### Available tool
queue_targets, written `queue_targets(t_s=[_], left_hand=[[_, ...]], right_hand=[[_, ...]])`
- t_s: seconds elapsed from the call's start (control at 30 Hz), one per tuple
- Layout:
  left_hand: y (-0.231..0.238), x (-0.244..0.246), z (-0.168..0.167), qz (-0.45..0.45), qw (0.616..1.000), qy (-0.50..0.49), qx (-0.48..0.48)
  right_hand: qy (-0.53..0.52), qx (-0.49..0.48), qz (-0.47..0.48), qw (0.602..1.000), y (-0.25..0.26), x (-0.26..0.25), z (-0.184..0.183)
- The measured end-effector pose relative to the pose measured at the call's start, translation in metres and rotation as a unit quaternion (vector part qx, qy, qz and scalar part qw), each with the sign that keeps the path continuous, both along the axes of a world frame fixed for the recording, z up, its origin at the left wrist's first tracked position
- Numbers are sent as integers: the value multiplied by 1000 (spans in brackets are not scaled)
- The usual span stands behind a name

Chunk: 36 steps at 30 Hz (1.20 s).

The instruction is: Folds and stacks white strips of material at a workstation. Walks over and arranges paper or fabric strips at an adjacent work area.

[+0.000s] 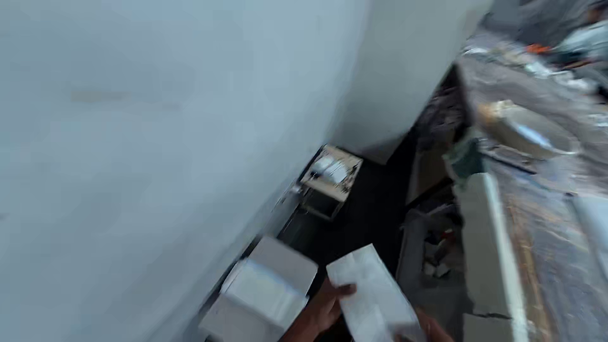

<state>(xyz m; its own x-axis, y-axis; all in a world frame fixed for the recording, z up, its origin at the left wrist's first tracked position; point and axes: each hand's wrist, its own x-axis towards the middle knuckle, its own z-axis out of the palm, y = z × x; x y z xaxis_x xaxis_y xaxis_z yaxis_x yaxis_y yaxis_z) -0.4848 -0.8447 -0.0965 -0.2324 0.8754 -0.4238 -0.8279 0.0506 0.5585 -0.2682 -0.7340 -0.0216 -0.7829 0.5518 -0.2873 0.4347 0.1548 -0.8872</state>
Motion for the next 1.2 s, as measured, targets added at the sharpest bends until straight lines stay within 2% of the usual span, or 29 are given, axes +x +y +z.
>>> queue_targets(t_s=[0.03,0.1,0.2,0.33,0.47,0.53,0.67,0.8,0.93,1.1,1.2], left_hand=[[-5,-10,-5,22,999,-24,-13],[-28,-27,-32,50,997,-50,25],[-68,-49,-74,37,996,0,76],[-112,-74,-115,-91,990,109,10],[-130,-73,-144,-178,976,125,28],[-133,-70,-148,-193,974,110,52],[-142,-61,-156,-174,982,70,26],[-142,-57,-173,-154,985,47,64],[-130,-62,-175,-150,983,0,104],[-122,-72,-167,-226,966,30,124],[-126,-74,-162,-232,966,50,103]], right_hand=[[-13,-15,47,999,5,-10,-7],[-35,-54,131,989,11,-31,-25],[-56,-93,245,963,16,-63,-48],[-96,-117,407,901,19,-100,-74],[-142,-114,512,840,12,-137,-84],[-172,-106,537,819,5,-153,-84],[-224,-87,575,782,-2,-171,-81],[-236,-70,598,763,-3,-179,-78],[-251,-55,609,750,-4,-184,-77],[-304,-3,635,710,-16,-193,-64],[-307,7,640,705,-18,-193,-62]])
